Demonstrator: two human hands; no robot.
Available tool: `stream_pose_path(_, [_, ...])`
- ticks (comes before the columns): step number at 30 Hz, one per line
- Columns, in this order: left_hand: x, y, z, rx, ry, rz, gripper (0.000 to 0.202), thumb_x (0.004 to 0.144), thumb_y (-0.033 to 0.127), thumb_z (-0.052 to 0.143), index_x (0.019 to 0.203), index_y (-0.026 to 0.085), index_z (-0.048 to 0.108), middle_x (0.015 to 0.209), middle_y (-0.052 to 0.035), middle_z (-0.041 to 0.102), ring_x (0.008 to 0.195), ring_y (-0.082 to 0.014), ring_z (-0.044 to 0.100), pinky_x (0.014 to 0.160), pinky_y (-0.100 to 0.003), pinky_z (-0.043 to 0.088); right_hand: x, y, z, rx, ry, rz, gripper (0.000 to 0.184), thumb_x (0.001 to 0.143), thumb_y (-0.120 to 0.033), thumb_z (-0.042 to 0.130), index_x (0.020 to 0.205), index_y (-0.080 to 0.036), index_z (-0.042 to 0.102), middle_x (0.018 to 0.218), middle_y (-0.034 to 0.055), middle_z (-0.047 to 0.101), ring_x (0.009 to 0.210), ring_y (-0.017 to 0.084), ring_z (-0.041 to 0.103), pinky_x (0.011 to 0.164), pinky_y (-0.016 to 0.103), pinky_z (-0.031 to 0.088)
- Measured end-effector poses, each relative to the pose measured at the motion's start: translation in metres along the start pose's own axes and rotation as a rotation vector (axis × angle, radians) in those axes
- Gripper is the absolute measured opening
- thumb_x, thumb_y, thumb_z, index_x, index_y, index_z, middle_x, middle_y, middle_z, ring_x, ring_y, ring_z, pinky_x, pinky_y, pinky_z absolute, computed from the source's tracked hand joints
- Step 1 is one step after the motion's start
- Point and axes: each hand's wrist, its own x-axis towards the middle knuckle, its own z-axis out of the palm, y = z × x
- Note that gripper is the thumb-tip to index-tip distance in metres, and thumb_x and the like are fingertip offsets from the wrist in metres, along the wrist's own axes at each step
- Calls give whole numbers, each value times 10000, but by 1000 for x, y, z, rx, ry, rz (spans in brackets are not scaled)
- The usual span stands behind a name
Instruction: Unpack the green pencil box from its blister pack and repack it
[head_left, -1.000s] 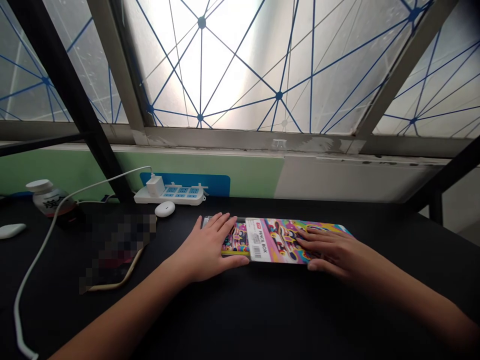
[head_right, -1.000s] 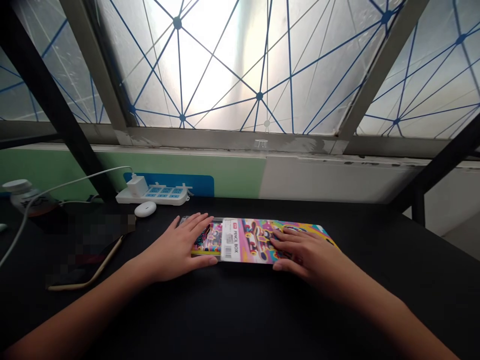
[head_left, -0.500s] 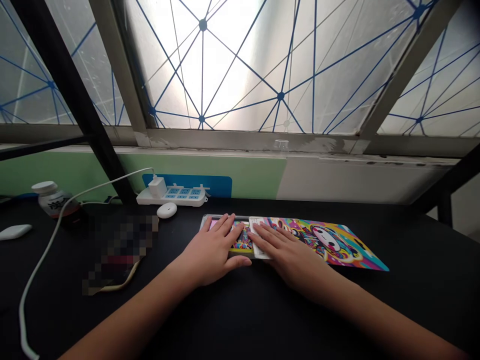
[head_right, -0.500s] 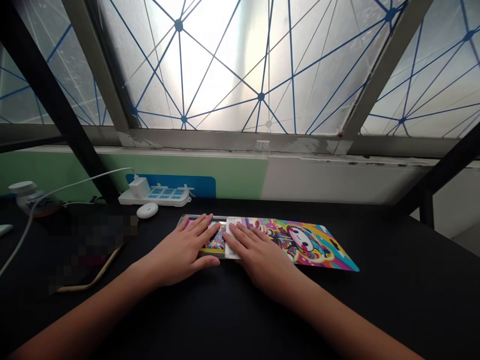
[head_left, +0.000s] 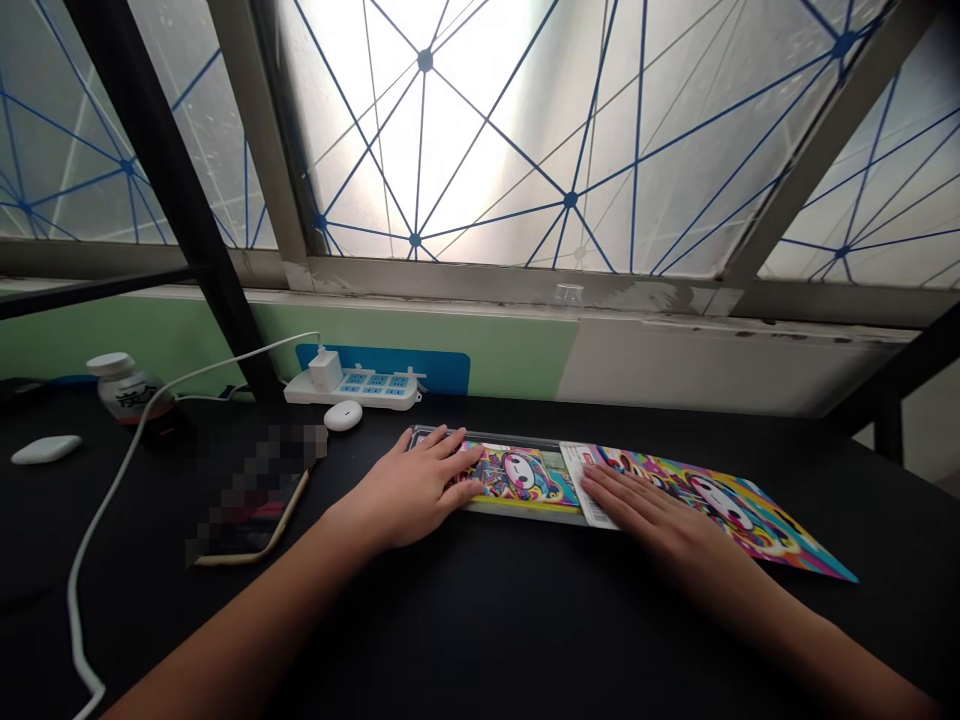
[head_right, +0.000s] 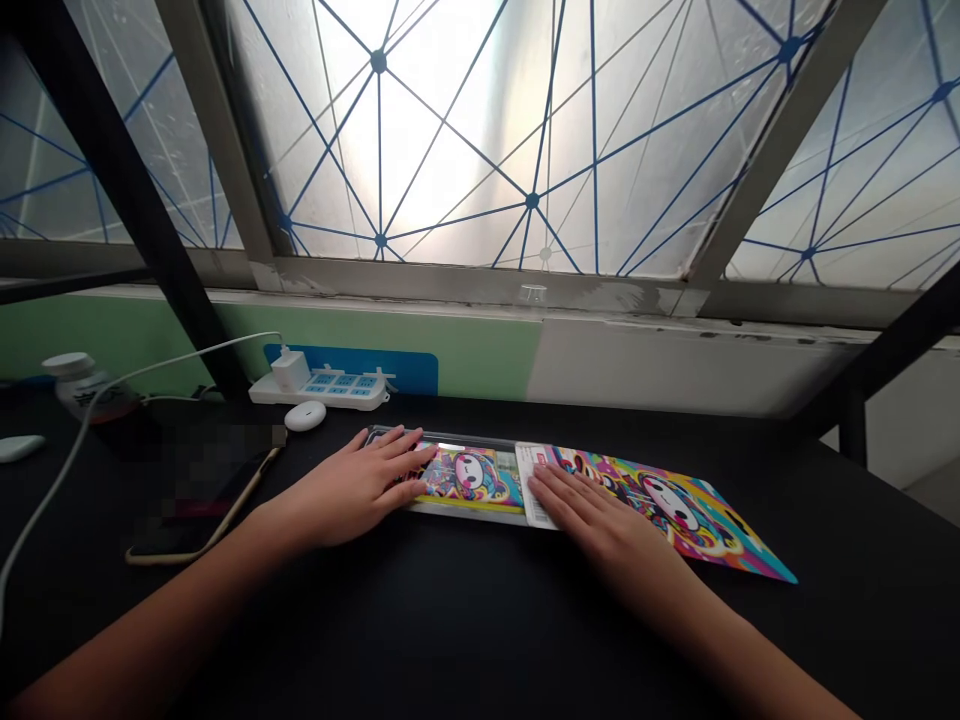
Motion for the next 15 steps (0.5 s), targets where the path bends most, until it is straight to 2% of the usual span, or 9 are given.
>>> stream_pose_path(5, [-2,-11,-4,11,-2,-48,545,1020,583,320,1514,366,400,1621,-37,306,1501,-323,251,1159,-630,223,-11,16,-2,-38,35,23,653,1002,-90,373,1592,-309,199,1515,59,498,1332,239,537,1050,413,520])
stream_pose_path(7, [-2,-20,-6,19,5,-83,550,1017,585,322,1512,361,407,1620,-44,311,1499,-328,259,1149,-638,235,-17,24,-8,-75,82,77,660,991,-82,380,1588,-316,221,1490,57,533,1296,240,574,1040,412,526])
stream_pose_path(9, [-1,-28,-6,27,23,-102,545,1017,583,323,1507,364,415,1618,-45,315,1496,-330,268,1138,-642,249,-20,21,-20,-130,145,134,675,975,-67,382,1587,-310,233,1475,64,550,1278,248,591,1061,435,502])
stream_pose_path(12, [5,-32,0,54,90,-97,517,1022,570,328,1483,374,453,1601,-46,358,1483,-338,301,1119,-656,267,-13,-14,-41,-193,224,120,687,941,-36,367,1582,-264,269,1473,79,550,1303,250,569,1126,463,420])
stream_pose_path(15, [11,-25,9,108,176,-101,491,1029,532,350,1463,351,491,1568,-68,424,1452,-351,360,1098,-646,305,7,-78,-47,-183,174,-59,585,925,-40,356,1484,-176,468,1436,93,585,1298,254,574,1089,402,450])
